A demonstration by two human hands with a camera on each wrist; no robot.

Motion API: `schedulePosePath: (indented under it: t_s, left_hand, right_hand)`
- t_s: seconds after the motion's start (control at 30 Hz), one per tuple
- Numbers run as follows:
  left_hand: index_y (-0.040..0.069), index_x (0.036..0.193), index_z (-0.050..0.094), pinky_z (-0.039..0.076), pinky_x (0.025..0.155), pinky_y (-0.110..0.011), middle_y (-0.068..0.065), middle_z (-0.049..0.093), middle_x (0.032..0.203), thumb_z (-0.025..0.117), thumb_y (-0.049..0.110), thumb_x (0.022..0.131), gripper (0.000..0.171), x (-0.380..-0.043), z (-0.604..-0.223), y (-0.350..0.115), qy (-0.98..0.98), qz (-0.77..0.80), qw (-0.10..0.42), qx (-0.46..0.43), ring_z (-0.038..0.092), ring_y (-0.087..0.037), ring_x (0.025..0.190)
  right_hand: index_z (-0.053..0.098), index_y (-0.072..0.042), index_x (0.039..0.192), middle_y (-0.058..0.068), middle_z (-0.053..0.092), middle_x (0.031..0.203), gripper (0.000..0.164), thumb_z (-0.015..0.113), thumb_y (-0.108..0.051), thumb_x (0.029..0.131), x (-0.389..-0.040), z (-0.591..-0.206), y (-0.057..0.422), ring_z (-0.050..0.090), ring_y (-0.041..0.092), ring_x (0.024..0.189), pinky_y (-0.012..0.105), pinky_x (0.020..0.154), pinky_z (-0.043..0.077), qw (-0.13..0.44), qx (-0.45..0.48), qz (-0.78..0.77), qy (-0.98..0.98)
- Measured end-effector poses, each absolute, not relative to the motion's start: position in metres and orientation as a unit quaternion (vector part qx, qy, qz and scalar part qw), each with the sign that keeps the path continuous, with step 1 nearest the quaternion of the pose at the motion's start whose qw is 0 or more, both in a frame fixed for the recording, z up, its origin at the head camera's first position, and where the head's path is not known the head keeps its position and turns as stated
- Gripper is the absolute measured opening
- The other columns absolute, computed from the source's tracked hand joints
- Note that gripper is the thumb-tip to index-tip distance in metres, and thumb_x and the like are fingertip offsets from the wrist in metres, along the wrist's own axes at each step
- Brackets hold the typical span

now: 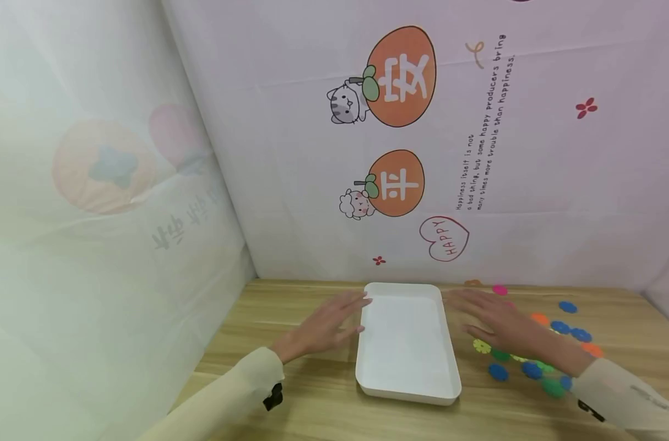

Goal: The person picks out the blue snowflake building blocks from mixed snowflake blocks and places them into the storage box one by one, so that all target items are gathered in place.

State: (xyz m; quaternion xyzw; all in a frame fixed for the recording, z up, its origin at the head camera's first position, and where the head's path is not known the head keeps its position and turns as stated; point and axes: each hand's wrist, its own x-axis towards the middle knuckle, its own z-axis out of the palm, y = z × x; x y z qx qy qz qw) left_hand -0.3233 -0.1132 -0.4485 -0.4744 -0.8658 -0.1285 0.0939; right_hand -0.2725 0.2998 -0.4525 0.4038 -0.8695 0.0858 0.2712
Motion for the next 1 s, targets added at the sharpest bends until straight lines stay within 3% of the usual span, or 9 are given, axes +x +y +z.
schedulePosePath:
  t_s: [0.07,0.13,0.2,0.33,0.43,0.53,0.77,1.0]
  left_hand:
    - [0.014,0.163,0.038,0.036,0.127,-0.056,-0.013,0.037,0.168,0.058,0.033,0.109,0.061,-0.323,-0.451,-0.114,-0.875,-0.156,0.076,-0.451,0.035,-0.032,0.155]
    - [0.016,0.163,0.036,0.037,0.127,-0.055,-0.011,0.036,0.169,0.056,0.033,0.110,0.060,-0.324,-0.453,-0.114,-0.883,-0.185,0.056,-0.427,0.035,-0.031,0.155]
    - [0.018,0.164,0.034,0.036,0.127,-0.054,-0.009,0.034,0.170,0.055,0.034,0.110,0.060,-0.324,-0.457,-0.115,-0.887,-0.216,0.036,-0.406,0.034,-0.030,0.156]
    - [0.020,0.165,0.032,0.041,0.124,-0.054,-0.006,0.031,0.171,0.052,0.034,0.111,0.059,-0.326,-0.463,-0.115,-0.884,-0.271,0.009,-0.382,0.034,-0.030,0.156]
    - [0.018,0.165,0.032,0.048,0.119,-0.054,-0.009,0.031,0.171,0.052,0.029,0.112,0.058,-0.328,-0.466,-0.113,-0.870,-0.325,-0.020,-0.372,0.039,-0.035,0.152]
    - [0.014,0.165,0.033,0.052,0.114,-0.054,-0.014,0.032,0.170,0.053,0.027,0.111,0.058,-0.328,-0.465,-0.112,-0.855,-0.380,-0.051,-0.349,0.047,-0.041,0.145]
    - [0.009,0.162,0.036,0.055,0.112,-0.051,-0.021,0.044,0.162,0.055,0.033,0.110,0.060,-0.326,-0.468,-0.110,-0.849,-0.436,-0.077,-0.287,0.058,-0.040,0.136]
    - [0.003,0.161,0.035,0.060,0.104,-0.051,-0.026,0.046,0.158,0.055,0.029,0.111,0.060,-0.325,-0.474,-0.106,-0.826,-0.492,-0.112,-0.252,0.054,-0.047,0.137]
  right_hand:
    - [0.055,-0.012,0.151,0.014,0.059,0.147,0.063,0.080,-0.023,0.094,-0.276,-0.455,0.306,0.063,0.015,0.111,0.020,0.092,0.057,0.263,0.406,0.109,-0.869]
    - [0.055,-0.007,0.149,0.017,0.058,0.143,0.056,0.074,-0.024,0.100,-0.279,-0.458,0.313,0.058,0.001,0.090,0.018,0.068,0.056,0.251,0.411,0.136,-0.866]
    - [0.056,-0.003,0.146,0.018,0.057,0.140,0.051,0.073,-0.020,0.101,-0.281,-0.460,0.319,0.048,-0.008,0.078,0.011,0.057,0.048,0.237,0.414,0.159,-0.865]
    - [0.057,-0.004,0.143,0.014,0.060,0.136,0.057,0.081,-0.003,0.090,-0.281,-0.463,0.330,0.061,0.000,0.084,0.016,0.063,0.058,0.224,0.399,0.154,-0.876]
    - [0.060,-0.006,0.138,0.011,0.065,0.131,0.062,0.085,0.001,0.082,-0.282,-0.465,0.340,0.070,0.015,0.096,0.026,0.071,0.064,0.228,0.379,0.129,-0.888]
    - [0.062,-0.005,0.131,0.013,0.068,0.124,0.057,0.086,0.001,0.080,-0.285,-0.466,0.350,0.072,0.024,0.096,0.031,0.071,0.065,0.226,0.362,0.114,-0.897]
    - [0.061,0.000,0.132,0.027,0.063,0.130,0.045,0.078,0.000,0.090,-0.289,-0.470,0.376,0.072,0.035,0.096,0.037,0.070,0.065,0.136,0.290,0.147,-0.936]
    - [0.063,0.010,0.126,0.030,0.065,0.122,0.034,0.072,0.005,0.094,-0.292,-0.466,0.394,0.068,0.038,0.094,0.040,0.069,0.063,0.091,0.245,0.189,-0.946]
